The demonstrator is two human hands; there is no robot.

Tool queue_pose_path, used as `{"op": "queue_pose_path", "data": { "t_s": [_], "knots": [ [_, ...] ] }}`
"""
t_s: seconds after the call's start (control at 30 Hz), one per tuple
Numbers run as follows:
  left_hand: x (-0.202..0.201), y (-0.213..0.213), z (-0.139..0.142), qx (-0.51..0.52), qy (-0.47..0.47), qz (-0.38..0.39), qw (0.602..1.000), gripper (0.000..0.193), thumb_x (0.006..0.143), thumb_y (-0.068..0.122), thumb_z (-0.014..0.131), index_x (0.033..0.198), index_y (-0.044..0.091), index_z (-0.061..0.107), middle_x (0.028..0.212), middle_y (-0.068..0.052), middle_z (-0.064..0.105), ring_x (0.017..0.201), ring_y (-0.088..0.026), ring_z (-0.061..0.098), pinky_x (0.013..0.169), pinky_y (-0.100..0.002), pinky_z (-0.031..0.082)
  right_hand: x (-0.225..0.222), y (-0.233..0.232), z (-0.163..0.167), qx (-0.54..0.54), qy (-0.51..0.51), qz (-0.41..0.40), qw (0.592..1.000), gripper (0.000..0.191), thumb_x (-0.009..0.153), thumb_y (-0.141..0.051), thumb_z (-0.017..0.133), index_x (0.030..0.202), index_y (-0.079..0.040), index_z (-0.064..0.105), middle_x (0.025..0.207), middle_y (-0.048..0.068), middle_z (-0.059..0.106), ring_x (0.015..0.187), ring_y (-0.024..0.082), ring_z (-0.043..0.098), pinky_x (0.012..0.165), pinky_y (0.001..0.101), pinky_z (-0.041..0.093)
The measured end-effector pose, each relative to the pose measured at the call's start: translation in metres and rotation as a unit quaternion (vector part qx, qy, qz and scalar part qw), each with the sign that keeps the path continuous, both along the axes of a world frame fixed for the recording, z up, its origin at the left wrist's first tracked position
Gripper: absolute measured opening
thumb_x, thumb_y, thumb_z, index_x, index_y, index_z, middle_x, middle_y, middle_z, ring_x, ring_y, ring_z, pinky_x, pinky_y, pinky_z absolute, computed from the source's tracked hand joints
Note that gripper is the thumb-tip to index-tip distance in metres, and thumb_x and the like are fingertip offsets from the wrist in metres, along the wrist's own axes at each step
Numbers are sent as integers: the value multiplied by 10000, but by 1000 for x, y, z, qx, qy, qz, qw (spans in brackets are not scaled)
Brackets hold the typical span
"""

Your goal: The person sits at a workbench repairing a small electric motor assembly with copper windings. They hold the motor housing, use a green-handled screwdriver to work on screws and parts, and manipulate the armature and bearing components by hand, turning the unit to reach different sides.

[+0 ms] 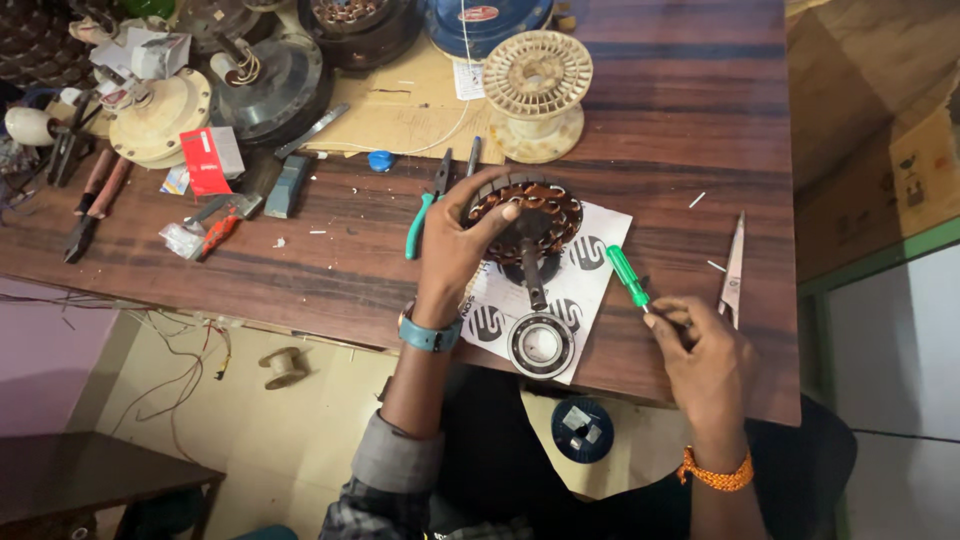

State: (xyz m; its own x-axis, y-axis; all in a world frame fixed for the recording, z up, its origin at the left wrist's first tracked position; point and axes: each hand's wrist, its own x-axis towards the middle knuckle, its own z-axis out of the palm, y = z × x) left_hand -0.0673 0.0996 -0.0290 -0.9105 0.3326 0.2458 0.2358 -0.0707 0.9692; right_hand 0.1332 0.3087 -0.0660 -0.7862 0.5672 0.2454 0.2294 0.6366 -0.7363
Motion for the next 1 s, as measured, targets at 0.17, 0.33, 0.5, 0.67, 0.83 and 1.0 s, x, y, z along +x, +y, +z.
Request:
{"op": "queue_pose_path", "data": {
  "t_s": [0.17, 0.33, 0.5, 0.67, 0.83, 1.0],
  "knots": [
    [7, 3, -5, -22, 18, 27, 999, 396, 863, 124, 807, 1239, 43, 714, 1097, -75, 778, 962, -112, 720, 857, -254, 585, -2, 2, -5, 10, -15, -2, 1000, 201, 871, -141, 812, 1060, -99, 757, 928, 56, 784, 674, 135, 716, 575, 301, 534],
    [26, -6, -1, -112, 48, 33, 992, 335, 851, 178, 814, 1162, 64, 765, 971, -71, 777, 763, -151, 701, 656, -277, 565, -5, 2, -10, -17, -4, 5, 1000, 213, 876, -126, 796, 1084, -105, 756, 952, 55, 783, 750, 130, 734, 622, 293, 561],
    [49, -14, 4, -114, 274, 32, 955, 294, 920, 172, 778, 1184, 61, 709, 1112, -106, 730, 1030, -263, 701, 910, -374, 542, -6, -2, -9, -38, -6, 7, 999, 210, 885, -104, 791, 1089, -78, 748, 935, 66, 776, 718, 136, 713, 613, 292, 537],
    [60, -18, 0, -141, 321, 45, 935, 341, 905, 190, 786, 1212, 78, 689, 1145, -106, 714, 1066, -295, 663, 943, -409, 500, -5, -7, -6, -31, 6, 8, 999, 205, 887, -96, 797, 1084, -67, 749, 929, 72, 774, 708, 132, 698, 609, 287, 526],
    [64, -24, -4, -154, 352, 15, 923, 359, 898, 192, 781, 1234, 104, 690, 1203, -89, 723, 1117, -281, 674, 933, -400, 486, -3, -8, -5, -23, -2, 3, 1000, 211, 886, -109, 800, 1088, -73, 749, 932, 69, 775, 723, 121, 713, 609, 286, 536],
    [66, -28, 1, -133, 331, 12, 934, 515, 841, 275, 836, 1292, 94, 665, 1205, -76, 722, 1093, -255, 676, 947, -385, 496, -3, -9, -4, 0, -18, 1, 1000, 206, 889, -115, 795, 1090, -93, 759, 944, 61, 780, 728, 123, 713, 589, 284, 534]
  ]
}}
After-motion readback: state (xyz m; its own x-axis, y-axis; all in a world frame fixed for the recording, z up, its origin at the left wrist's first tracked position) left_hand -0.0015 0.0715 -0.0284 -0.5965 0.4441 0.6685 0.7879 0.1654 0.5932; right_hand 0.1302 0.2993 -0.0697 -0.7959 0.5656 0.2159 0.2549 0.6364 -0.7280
